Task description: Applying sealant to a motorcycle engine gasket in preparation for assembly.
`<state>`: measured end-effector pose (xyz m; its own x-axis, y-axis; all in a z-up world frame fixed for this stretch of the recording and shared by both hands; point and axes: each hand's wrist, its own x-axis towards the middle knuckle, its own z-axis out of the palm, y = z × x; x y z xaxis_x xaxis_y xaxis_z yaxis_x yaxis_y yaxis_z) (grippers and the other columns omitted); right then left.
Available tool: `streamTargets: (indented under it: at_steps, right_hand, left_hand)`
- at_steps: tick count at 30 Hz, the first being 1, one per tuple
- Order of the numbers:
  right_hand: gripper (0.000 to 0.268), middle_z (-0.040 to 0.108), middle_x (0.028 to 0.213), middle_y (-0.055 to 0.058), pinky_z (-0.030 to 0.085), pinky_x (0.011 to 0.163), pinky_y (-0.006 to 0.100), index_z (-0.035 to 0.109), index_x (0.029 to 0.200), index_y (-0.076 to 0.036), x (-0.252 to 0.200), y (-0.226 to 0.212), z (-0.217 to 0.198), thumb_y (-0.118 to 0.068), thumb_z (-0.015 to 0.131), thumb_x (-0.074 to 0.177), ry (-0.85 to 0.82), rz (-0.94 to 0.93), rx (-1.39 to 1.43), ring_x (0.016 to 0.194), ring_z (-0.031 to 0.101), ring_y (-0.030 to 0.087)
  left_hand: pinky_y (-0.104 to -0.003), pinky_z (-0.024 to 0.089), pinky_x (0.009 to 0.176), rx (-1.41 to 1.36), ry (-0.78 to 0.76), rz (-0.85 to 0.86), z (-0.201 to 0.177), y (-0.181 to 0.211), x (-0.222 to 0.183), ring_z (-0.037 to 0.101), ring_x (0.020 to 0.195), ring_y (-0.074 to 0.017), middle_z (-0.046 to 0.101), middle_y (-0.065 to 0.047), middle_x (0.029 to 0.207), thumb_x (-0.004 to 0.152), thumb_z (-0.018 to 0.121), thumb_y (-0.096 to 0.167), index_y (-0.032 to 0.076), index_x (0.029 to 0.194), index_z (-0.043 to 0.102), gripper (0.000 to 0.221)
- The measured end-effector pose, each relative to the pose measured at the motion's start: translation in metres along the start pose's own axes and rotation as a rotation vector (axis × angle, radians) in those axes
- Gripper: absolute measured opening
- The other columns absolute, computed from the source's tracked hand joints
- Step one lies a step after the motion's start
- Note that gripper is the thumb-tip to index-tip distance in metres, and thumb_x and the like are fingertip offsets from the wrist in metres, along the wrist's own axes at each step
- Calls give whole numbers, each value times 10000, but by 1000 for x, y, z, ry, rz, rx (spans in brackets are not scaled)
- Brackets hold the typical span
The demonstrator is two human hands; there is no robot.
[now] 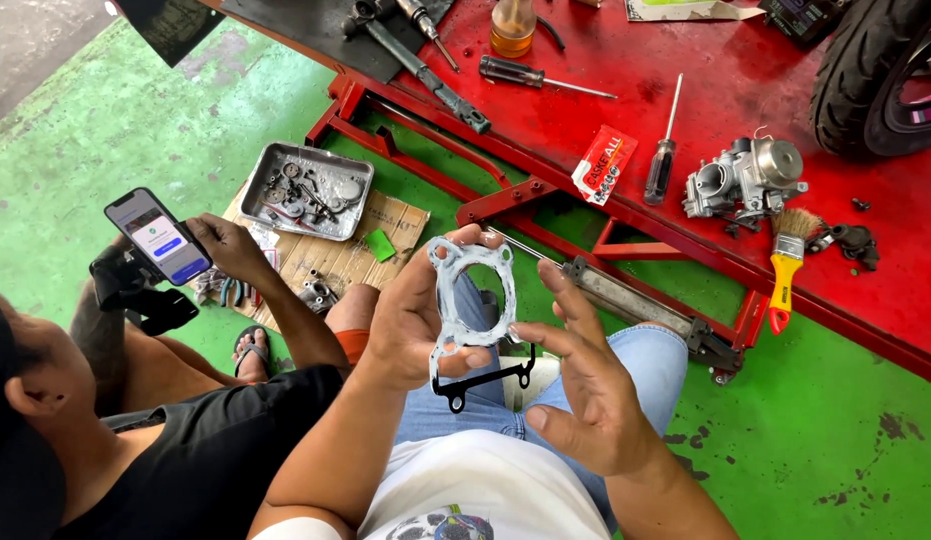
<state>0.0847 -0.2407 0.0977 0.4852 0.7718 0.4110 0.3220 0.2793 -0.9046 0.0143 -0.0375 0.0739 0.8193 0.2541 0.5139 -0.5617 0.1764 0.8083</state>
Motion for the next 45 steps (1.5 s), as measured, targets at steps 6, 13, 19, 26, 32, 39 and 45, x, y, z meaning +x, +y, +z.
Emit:
streamTargets:
  at_steps: [6,13,19,26,32,39,45]
  right_hand:
    - [540,144,1725,280,97,1304,551,569,1389,-104,3,2,1,-417,645,956,-3,-21,-44,1660,87,388]
    - [512,158,1716,267,98,1347,591,572,1389,-98,4,6,0,-373,643,963,-4,-70,-81,1655,102,392]
    - [480,232,1696,236,152,1344,604,624,1317,-112,6,9,-3,-432,593,961,15,-129,-253,1627,188,383]
    - [489,267,1681,230,159,1337,628,658,1270,-112,7,9,-3,-484,560,967,22,-127,-303,1613,211,404]
    - [480,272,1679,217,162,1340,639,672,1242,-120,8,10,-5,-506,550,983,23,-140,-299,1611,223,407]
    - [369,253,1684,243,164,1346,606,707,1132,-160,9,13,-11,-457,569,963,36,-174,-202,1608,244,363]
    - [549,218,1705,277,96,1309,531,632,1265,-110,5,5,-10,-569,593,966,13,-31,8,1648,158,368]
  left_hand:
    - [-461,399,1263,-42,42,-58,1,-1,-1,492,1457,-292,526,-196,1514,820,893,325,-16,1562,360,976]
    - [-440,409,1243,-43,79,-107,4,-2,-1,494,1454,-288,543,-214,1491,801,890,309,-18,1553,371,971]
    - [-424,489,1147,-33,137,-204,7,-1,2,575,1340,-283,593,-181,1425,768,889,421,-5,1518,424,980]
    - [-452,504,1125,-135,170,-246,6,-16,1,637,1263,-271,661,-149,1352,799,885,504,19,1471,504,912]
    - [-482,498,1125,-226,191,-274,7,-22,1,652,1249,-302,681,-174,1316,796,893,469,-19,1454,520,901]
    - [-430,506,1064,-380,120,-373,6,-32,-2,652,1181,-274,674,-173,1300,850,830,527,0,1457,538,855]
    - [-420,502,1109,-431,87,-348,5,-32,-1,659,1193,-266,668,-154,1317,859,869,506,4,1475,503,874]
